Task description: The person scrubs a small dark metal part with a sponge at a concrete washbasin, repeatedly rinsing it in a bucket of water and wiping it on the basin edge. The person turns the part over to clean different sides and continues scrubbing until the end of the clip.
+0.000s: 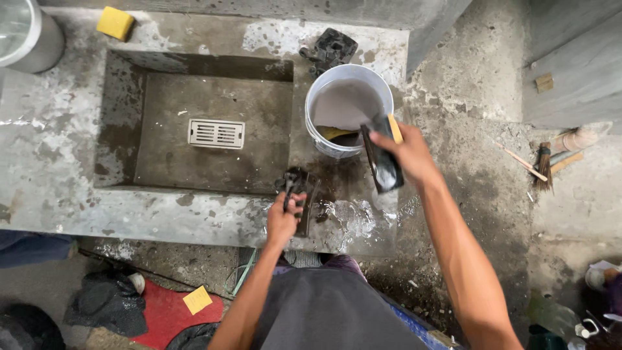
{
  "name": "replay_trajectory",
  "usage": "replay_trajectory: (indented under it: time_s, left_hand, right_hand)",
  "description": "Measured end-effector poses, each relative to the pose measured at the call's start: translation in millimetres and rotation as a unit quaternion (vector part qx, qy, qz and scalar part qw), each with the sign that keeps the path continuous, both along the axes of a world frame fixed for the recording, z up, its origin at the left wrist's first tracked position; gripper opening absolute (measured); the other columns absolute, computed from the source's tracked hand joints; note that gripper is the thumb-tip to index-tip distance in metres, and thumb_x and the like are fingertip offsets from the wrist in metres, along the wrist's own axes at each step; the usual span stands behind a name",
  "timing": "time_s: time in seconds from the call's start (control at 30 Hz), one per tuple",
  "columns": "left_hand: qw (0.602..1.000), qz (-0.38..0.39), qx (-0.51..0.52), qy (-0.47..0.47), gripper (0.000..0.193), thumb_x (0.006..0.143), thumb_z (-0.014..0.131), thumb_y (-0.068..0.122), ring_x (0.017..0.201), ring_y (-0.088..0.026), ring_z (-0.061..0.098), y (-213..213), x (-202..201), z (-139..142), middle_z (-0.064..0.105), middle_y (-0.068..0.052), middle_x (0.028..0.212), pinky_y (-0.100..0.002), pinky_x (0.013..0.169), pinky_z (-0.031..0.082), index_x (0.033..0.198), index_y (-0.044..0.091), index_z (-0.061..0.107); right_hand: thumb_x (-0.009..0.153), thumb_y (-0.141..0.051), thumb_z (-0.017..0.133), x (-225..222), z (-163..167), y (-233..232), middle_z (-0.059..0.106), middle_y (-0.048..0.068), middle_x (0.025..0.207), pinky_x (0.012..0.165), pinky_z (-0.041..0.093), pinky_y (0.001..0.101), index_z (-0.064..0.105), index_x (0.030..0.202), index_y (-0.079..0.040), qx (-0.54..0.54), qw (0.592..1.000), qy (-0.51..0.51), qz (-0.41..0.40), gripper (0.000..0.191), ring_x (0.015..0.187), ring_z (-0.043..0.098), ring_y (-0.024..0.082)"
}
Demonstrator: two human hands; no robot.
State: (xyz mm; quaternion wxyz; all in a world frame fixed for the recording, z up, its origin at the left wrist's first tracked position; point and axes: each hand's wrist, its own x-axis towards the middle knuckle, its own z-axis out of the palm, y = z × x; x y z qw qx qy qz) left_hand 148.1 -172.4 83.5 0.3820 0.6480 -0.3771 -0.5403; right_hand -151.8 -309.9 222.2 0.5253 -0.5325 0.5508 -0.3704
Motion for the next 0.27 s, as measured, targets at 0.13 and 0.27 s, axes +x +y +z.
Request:
replay_trajectory:
  time_s: [0.13, 0.27]
  left_hand:
    - [0.988, 0.033, -0.001, 0.151, 0.013, 0.105, 0.047, 0.013, 0.092, -0.020, 0.073, -49, 34, 8, 0.071, -0.014, 0.128, -0.037, 0.074, 0.062, 0.098, 0.009, 0.056]
    - [0.977, 0.047, -0.066, 0.195, 0.013, 0.103, 0.048, 0.008, 0.102, -0.024, 0.071, -102, 70, 10, 0.067, -0.016, 0.136, -0.040, 0.082, 0.061, 0.096, 0.005, 0.058]
  right_hand:
    - [0.096, -0.031, 0.071, 49, 0, -90, 0.074, 0.013, 0.093, 0.068, 0.052, 0.0361, 0.072, 0.112, 0.003, 0.108, 0.992, 0.065, -0.003, 0.038, 0.074, 0.066, 0.017]
    - [0.094, -0.030, 0.071, 103, 10, -102, 0.074, 0.012, 0.102, 0.077, 0.055, 0.0390, 0.071, 0.113, 0.001, 0.196, 0.976, 0.084, -0.052, 0.036, 0.085, 0.069, 0.020]
